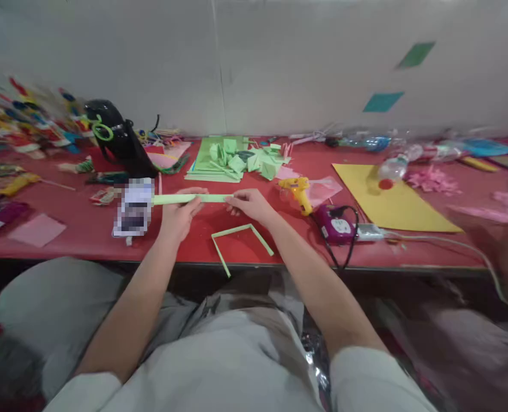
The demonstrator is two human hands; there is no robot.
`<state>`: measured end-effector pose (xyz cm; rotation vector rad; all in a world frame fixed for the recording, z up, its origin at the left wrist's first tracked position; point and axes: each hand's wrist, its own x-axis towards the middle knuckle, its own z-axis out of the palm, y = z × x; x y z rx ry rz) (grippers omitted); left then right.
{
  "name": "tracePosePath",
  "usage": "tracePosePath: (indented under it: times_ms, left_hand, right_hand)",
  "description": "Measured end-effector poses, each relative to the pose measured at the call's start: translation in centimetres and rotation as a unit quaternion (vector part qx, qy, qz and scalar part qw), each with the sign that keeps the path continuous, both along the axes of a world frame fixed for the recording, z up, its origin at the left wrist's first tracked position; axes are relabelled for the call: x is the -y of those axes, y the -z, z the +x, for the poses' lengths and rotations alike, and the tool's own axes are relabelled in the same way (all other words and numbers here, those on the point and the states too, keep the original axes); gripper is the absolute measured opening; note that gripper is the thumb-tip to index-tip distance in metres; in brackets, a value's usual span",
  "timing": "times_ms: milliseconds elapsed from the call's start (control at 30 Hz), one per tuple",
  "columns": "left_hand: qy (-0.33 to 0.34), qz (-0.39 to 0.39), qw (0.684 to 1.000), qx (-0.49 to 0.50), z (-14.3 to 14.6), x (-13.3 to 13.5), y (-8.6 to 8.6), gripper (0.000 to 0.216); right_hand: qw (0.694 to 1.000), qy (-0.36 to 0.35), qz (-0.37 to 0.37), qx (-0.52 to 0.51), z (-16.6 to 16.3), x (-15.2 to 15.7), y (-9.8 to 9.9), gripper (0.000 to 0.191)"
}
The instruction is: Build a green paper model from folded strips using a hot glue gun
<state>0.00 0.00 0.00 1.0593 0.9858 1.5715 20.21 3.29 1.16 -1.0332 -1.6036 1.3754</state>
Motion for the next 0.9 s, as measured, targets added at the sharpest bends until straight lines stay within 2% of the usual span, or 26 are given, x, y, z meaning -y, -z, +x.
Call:
tracePosePath:
  times_ms: [300,533,633,733,800,900]
  left_hand:
    - [-0.002,0.024,1.0,0.017,0.4,0.1,-0.1,0.027]
    - [-0.006,-0.018,1.0,0.006,0.3,-0.1,-0.2,0.027]
    - [-0.012,-0.049,0.999,-0.01,0.4,-0.2,-0.3,0.028]
    - [-0.012,-0.062,0.998,-0.026,0.6,-0.1,-0.4,0.032]
    - [-0.014,-0.051,0.998,-0.046,0.5,-0.2,-0.3,0.036]
    - [-0.028,-0.011,0.992,-0.123,0.0,-0.4,0.2,0.037]
  right_hand:
    - [0.998,0.008,0.068,0.004,0.3,0.0,0.1,0.053]
    - [0.999,-0.001,0.045,0.01,0.4,-0.3,0.7,0.048]
    - [0.991,0.019,0.127,0.048,0.3,-0.5,1.1,0.054]
    - [0.968,0.022,0.217,0.124,0.4,-0.5,1.4,0.031]
    - [0.959,0.023,0.236,0.155,0.5,-0.6,1.4,0.023]
    - [0.953,0.031,0.249,0.171,0.7,-0.6,1.4,0.023]
